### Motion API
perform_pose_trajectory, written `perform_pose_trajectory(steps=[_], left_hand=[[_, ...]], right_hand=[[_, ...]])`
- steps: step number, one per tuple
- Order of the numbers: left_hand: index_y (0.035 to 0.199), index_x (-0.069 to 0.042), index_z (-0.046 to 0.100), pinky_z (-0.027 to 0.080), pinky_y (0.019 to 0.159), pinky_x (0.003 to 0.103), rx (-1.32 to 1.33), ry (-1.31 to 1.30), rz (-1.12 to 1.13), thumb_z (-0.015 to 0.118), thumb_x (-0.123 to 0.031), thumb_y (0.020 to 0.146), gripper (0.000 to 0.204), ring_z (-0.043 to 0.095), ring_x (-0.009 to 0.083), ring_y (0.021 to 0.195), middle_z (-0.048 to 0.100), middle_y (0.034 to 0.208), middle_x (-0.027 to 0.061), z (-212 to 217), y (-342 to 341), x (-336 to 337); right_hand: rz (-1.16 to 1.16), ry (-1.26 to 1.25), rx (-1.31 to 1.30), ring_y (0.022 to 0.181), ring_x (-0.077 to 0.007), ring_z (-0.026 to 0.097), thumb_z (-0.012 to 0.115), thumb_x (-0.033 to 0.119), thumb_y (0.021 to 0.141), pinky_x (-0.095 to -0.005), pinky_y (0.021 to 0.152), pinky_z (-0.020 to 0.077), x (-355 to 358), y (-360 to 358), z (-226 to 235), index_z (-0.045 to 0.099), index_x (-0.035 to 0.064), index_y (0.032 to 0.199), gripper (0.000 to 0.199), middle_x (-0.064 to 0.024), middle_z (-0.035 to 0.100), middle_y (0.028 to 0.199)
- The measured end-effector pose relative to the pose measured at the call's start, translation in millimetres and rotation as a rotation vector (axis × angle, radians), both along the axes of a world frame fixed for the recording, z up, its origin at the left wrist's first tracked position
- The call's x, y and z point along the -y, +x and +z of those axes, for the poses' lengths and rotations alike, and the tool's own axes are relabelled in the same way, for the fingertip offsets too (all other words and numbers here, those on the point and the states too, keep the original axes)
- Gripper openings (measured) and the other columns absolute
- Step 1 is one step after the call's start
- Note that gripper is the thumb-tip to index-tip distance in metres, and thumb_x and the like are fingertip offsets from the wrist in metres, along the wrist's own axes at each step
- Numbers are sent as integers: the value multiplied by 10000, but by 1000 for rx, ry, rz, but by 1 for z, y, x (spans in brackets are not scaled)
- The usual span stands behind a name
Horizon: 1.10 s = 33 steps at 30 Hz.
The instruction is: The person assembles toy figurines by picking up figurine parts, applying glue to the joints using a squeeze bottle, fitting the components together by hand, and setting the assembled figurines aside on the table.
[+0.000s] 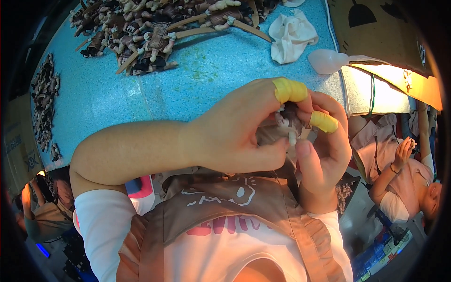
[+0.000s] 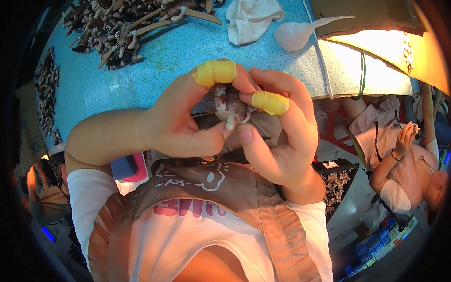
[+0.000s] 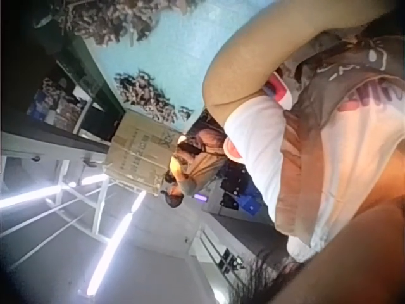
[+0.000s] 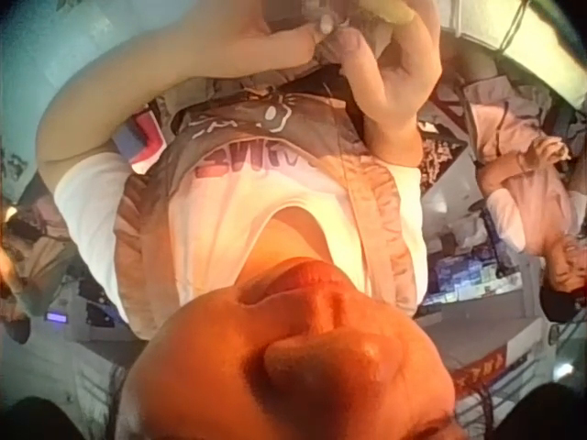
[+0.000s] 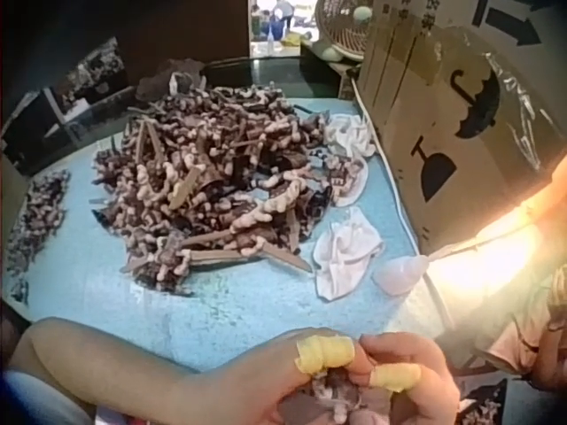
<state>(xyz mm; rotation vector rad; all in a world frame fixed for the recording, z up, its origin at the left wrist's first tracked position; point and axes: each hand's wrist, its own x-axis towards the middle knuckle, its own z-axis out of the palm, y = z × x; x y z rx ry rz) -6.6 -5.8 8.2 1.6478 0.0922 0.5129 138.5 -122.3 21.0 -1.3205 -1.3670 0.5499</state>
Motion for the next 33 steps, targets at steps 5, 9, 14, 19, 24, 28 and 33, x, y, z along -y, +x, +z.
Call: perform_pose_trajectory(steps=[5, 9, 14, 19, 24, 28, 33], left_hand=[[1122, -11, 450, 449, 773, 273, -2, 131, 60, 610, -22, 685, 466, 538, 163, 883, 525, 1010, 93, 0, 1, 4], [1143, -14, 445, 447, 799, 282, -16, 173, 106, 618, -28, 675, 498, 544, 173, 918, 534, 1039, 104, -3, 1, 5], [1162, -10, 431, 445, 817, 294, -24, 182, 118, 615, -27, 679, 517, 543, 177, 938, 536, 1049, 109, -5, 3, 2], [1127, -18, 472, 448, 804, 291, 112, 5, 128, 591, 7, 690, 454, 552, 192, 909, 541, 1030, 112, -1, 8, -5], [937, -65, 596, 458, 747, 293, 90, 55, 96, 567, 28, 704, 252, 555, 211, 920, 521, 1050, 114, -1, 3, -3], [919, -70, 604, 455, 761, 342, 98, 199, 165, 602, -43, 705, 215, 549, 246, 928, 511, 1027, 104, 4, 1, 3], [935, -70, 609, 453, 784, 353, -30, 518, 294, 618, -62, 724, 212, 552, 256, 933, 525, 1047, 113, 32, -50, -27]], right_hand=[[-65, -12, 4, 879, -264, 576, 613, 7, 657, -328, 768, 482, 0, -7, -4, 571, -77, 933, 292, -213, 525, 1074], [-86, 11, -10, 863, -244, 578, 600, -3, 631, -311, 736, 489, -4, -9, -8, 568, -86, 916, 298, -197, 539, 1045], [-80, 0, 8, 880, -236, 574, 603, -5, 635, -308, 757, 480, -7, -7, -8, 563, -78, 947, 323, -187, 538, 1060], [-103, 47, -420, 1089, -242, 504, 662, 154, 781, -339, 916, 374, -2, -1, -16, 392, -19, 1256, 574, -184, 476, 1245], [-457, 31, 92, 1079, -240, 512, 603, 145, 846, -337, 874, 382, -16, 17, -17, 376, -20, 1284, 520, -154, 484, 1252], [-452, -135, 338, 1048, -236, 518, 623, 135, 834, -302, 839, 386, -27, 33, -24, 401, -37, 1275, 522, -146, 528, 1200], [-409, -109, 292, 1015, -239, 546, 584, 92, 855, -325, 837, 419, -42, 37, -28, 456, -58, 1197, 395, -164, 553, 1173]])
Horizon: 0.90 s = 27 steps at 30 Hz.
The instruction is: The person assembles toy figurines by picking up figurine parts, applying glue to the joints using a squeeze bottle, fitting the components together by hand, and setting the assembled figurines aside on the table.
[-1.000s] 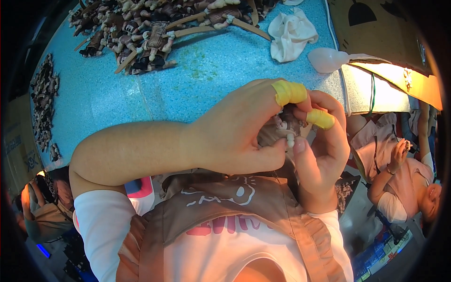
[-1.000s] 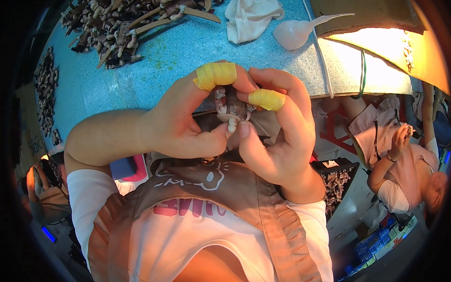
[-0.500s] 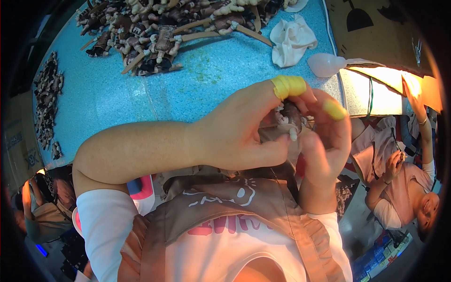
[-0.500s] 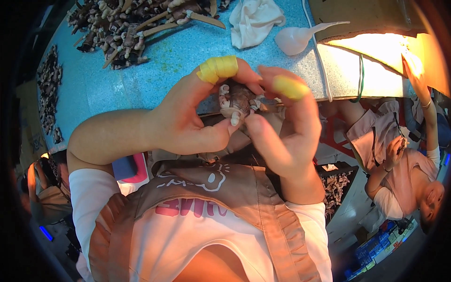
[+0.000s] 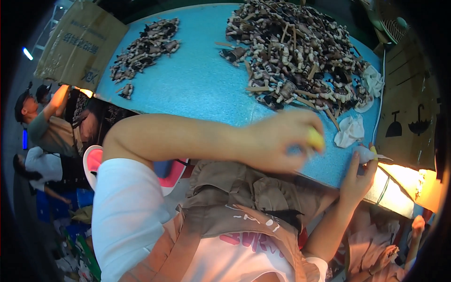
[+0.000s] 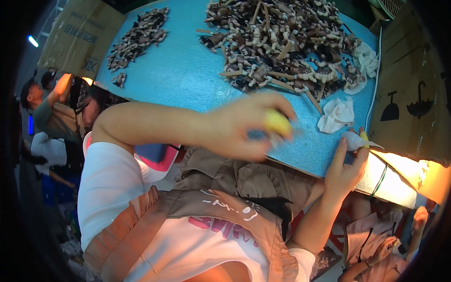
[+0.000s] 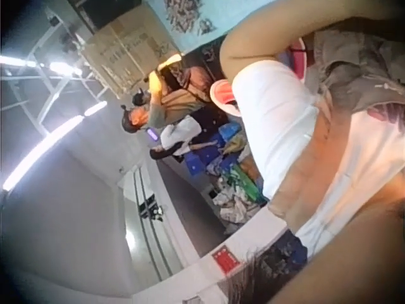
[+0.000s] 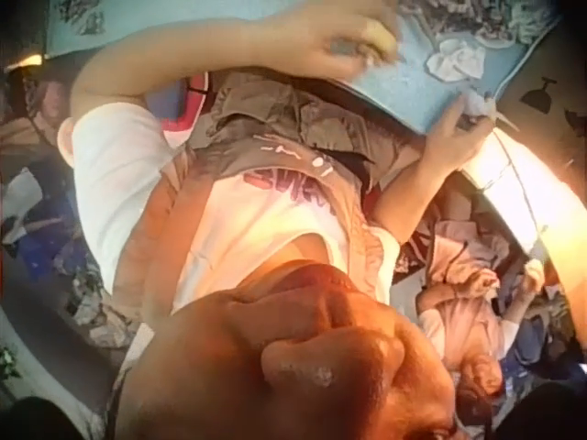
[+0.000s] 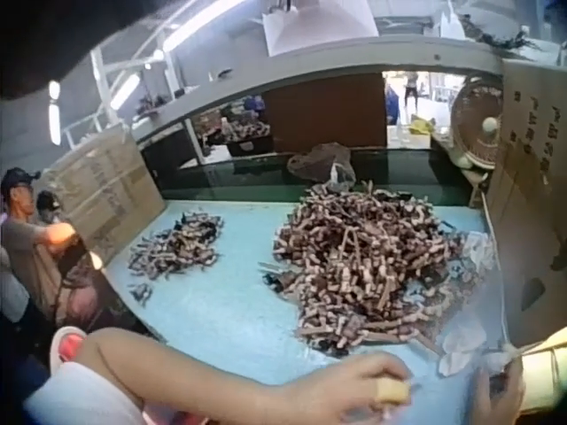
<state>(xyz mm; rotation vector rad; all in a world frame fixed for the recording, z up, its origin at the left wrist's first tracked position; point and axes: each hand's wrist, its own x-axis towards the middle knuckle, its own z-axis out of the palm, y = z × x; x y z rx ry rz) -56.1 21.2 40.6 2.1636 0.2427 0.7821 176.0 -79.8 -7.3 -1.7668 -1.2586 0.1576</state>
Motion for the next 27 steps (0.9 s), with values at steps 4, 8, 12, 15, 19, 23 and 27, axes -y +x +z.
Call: perform_pose_trajectory(steps=[4, 8, 12, 15, 19, 23, 27], left_hand=[[968, -89, 609, 478, 715, 279, -172, 186, 543, 618, -37, 745, 229, 572, 170, 888, 538, 1034, 71, 18, -103, -60], [1203, -127, 523, 465, 853, 349, -439, 600, 1088, 634, -132, 778, 440, 578, 244, 977, 512, 1170, 140, 46, -207, -118], [1232, -132, 514, 394, 949, 390, -615, 960, 1253, 635, -166, 764, 485, 504, 322, 1101, 439, 1270, 188, 31, -198, -123], [1217, -113, 524, 339, 998, 402, -524, 321, 795, 651, -193, 746, 494, 405, 380, 1190, 377, 1310, 225, 11, -135, -99], [1141, -66, 559, 369, 973, 404, -680, 403, 680, 694, -191, 734, 447, 447, 367, 1142, 427, 1260, 210, -4, -101, -97], [1052, -38, 596, 456, 811, 346, -740, 350, 789, 668, -76, 749, 314, 553, 342, 931, 525, 1026, 164, 10, -124, -103], [1183, -31, 513, 471, 739, 290, -270, -110, 940, 528, -145, 879, 325, 577, 195, 898, 555, 1069, 110, 14, -151, -109]], right_hand=[[-16, 61, 61, 944, -269, 580, 577, 80, 859, -351, 828, 440, -2, -7, -3, 502, -74, 1107, 302, -184, 585, 1115], [1, 94, 98, 932, -289, 581, 582, 77, 854, -356, 826, 439, -6, -8, -1, 499, -70, 1120, 316, -183, 594, 1092], [-23, 109, 107, 914, -289, 578, 566, 68, 858, -355, 811, 439, -7, -9, -2, 501, -64, 1128, 307, -175, 597, 1079], [-54, 156, 108, 920, -288, 568, 554, 69, 865, -352, 805, 438, -3, -6, -6, 502, -51, 1143, 308, -173, 581, 1092], [-56, 142, 133, 935, -311, 562, 554, 60, 854, -351, 801, 445, 3, -3, -2, 510, -5, 1177, 332, -179, 570, 1064], [-92, 179, 127, 844, -325, 594, 633, 80, 786, -390, 737, 463, -4, -8, -7, 505, 56, 1193, 428, -154, 618, 963], [-104, 307, 59, 859, -318, 602, 663, 75, 753, -380, 739, 464, -7, -9, -11, 493, 5, 1126, 415, -142, 625, 1023]])
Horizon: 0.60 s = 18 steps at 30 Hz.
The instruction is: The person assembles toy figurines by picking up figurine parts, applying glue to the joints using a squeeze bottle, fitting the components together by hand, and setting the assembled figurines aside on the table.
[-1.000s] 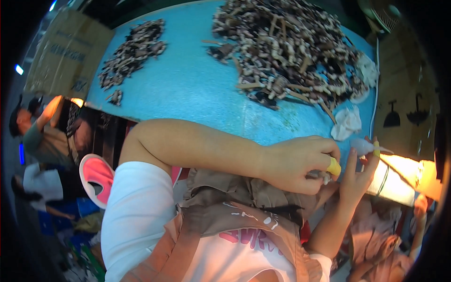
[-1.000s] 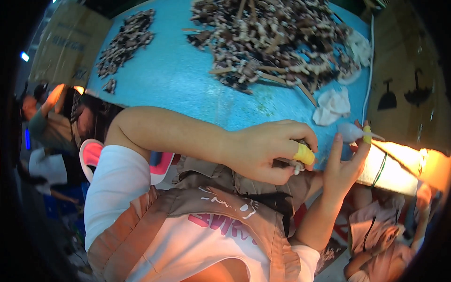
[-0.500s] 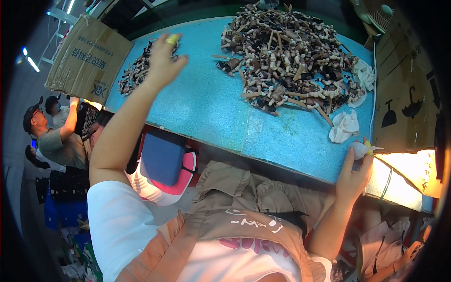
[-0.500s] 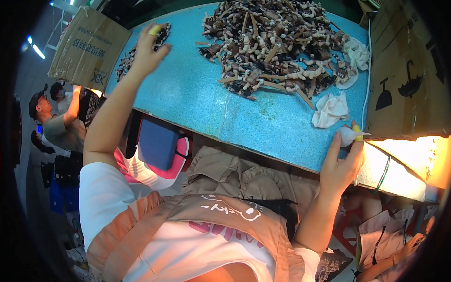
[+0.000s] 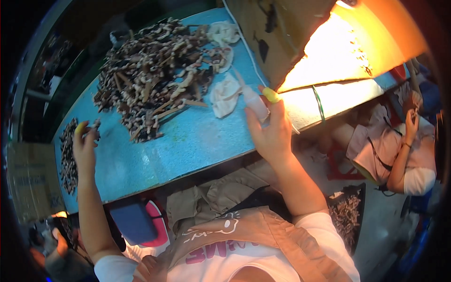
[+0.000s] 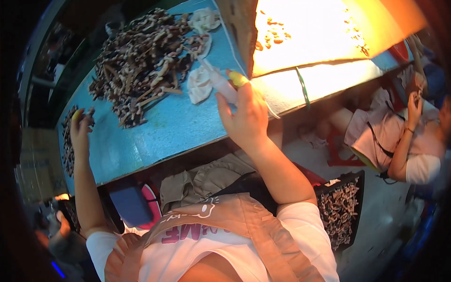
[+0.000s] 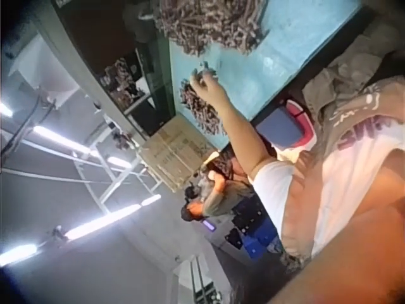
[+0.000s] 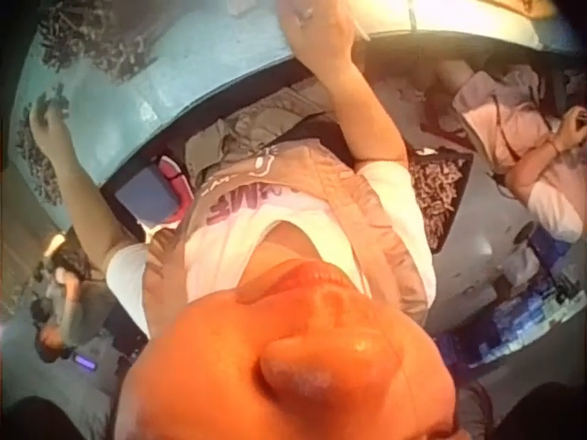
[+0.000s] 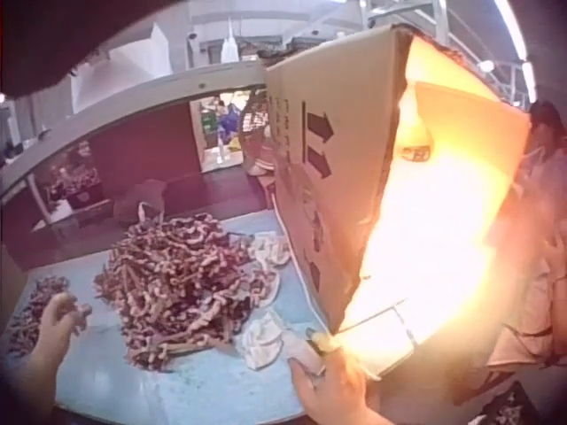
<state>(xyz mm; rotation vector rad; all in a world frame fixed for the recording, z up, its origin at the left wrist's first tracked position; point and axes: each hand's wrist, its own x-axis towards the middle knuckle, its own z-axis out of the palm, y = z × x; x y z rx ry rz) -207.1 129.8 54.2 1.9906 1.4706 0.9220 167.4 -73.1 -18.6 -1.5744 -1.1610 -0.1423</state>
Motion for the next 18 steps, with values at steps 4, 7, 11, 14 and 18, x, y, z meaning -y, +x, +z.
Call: perform_pose_trajectory(steps=[4, 7, 11, 14, 18], left_hand=[[1279, -7, 407, 501, 810, 310, 843, -491, -219, 422, -225, 916, 424, 578, 242, 978, 552, 1130, 156, 27, 43, 30], [1279, 3, 386, 542, 805, 368, 1173, -929, -433, 406, -261, 922, 444, 596, 308, 990, 535, 1156, 205, 23, 103, 63], [1225, 3, 420, 574, 685, 333, 999, -1108, -535, 471, -299, 923, 430, 637, 290, 895, 571, 1058, 174, -1, 163, 91], [1203, -8, 436, 565, 713, 344, 900, -1155, -633, 498, -256, 921, 381, 637, 247, 881, 585, 1011, 140, -8, 200, 113], [1188, -15, 450, 534, 784, 358, 822, -983, -731, 551, -134, 895, 332, 602, 182, 892, 590, 1015, 114, -37, 221, 125]], right_hand=[[86, 71, -10, 837, -287, 611, 681, 71, 746, -354, 719, 472, 5, 5, -2, 480, 1, 1131, 441, -149, 624, 1029], [173, 110, -165, 817, -218, 612, 661, 97, 789, -320, 692, 478, 16, 10, -2, 472, -7, 1147, 418, -135, 628, 1014], [418, 215, -1003, 739, -126, 563, 613, 152, 855, -260, 647, 468, 36, 7, 17, 471, -3, 1166, 376, -88, 618, 932], [416, 149, -1049, 679, -117, 527, 615, 158, 854, -237, 614, 444, 64, 4, 34, 468, 14, 1157, 367, -76, 583, 882], [260, 252, -854, 683, -113, 519, 670, 230, 807, -227, 606, 424, 78, 4, 39, 457, 24, 1121, 431, -74, 558, 891]])
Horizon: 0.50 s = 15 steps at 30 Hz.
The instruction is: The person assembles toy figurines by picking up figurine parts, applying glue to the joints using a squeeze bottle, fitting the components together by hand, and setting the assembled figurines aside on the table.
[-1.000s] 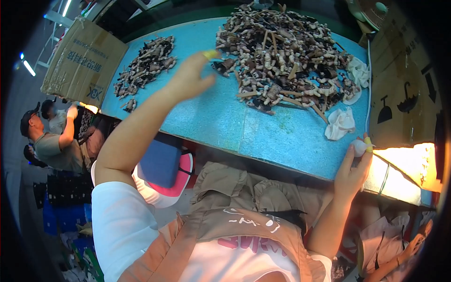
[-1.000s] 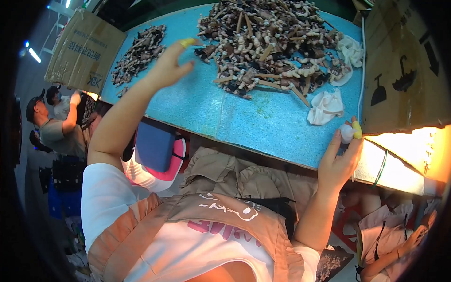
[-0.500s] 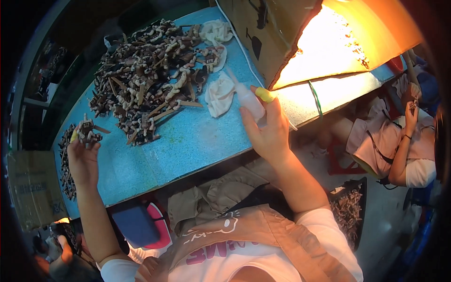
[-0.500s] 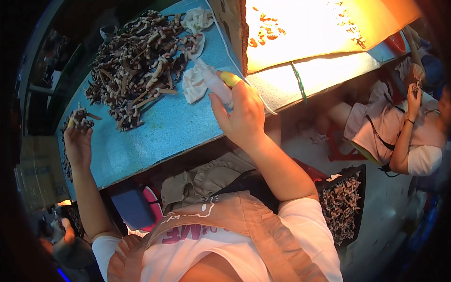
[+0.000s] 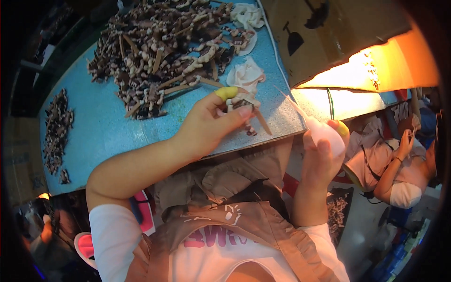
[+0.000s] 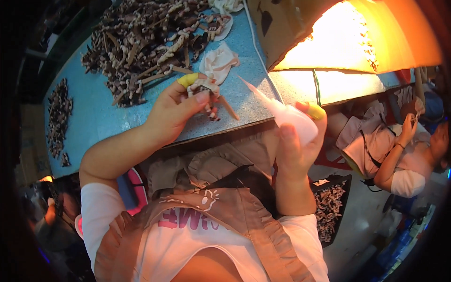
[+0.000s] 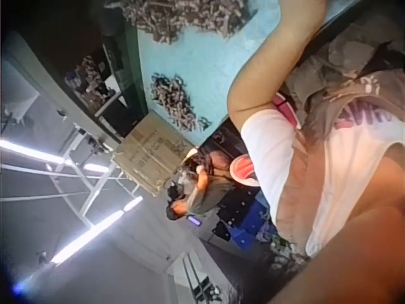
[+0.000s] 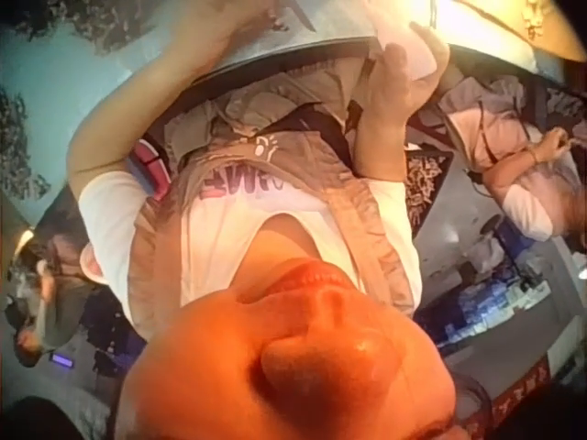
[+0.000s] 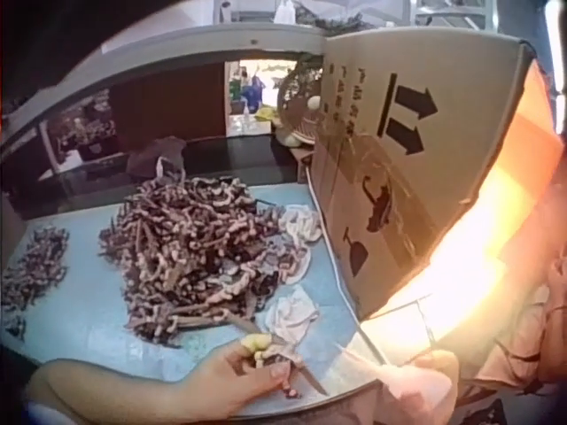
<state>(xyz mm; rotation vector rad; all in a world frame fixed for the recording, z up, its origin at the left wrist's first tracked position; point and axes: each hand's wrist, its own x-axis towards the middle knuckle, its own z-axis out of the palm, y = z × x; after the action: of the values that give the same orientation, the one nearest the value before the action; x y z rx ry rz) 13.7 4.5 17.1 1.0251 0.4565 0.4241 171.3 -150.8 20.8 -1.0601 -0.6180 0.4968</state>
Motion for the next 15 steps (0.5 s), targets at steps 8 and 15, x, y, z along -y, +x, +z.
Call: perform_pose_trajectory(steps=[8, 15], left_hand=[[1148, -8, 453, 473, 856, 295, 16, 328, 22, 601, 14, 838, 345, 538, 135, 982, 542, 1052, 74, -13, -6, 1], [1121, -21, 468, 445, 804, 238, 39, 348, 29, 627, 10, 820, 342, 522, 94, 919, 531, 1009, 43, -9, -7, 3]], right_hand=[[-252, 234, 449, 732, -168, 413, 677, 268, 738, -326, 628, 316, 0, -29, -1, 412, 75, 967, 400, -16, 469, 875], [-158, 142, 939, 442, -122, 295, 575, 165, 812, -295, 475, 207, -20, -49, 15, 433, 83, 996, 246, 17, 396, 559]])
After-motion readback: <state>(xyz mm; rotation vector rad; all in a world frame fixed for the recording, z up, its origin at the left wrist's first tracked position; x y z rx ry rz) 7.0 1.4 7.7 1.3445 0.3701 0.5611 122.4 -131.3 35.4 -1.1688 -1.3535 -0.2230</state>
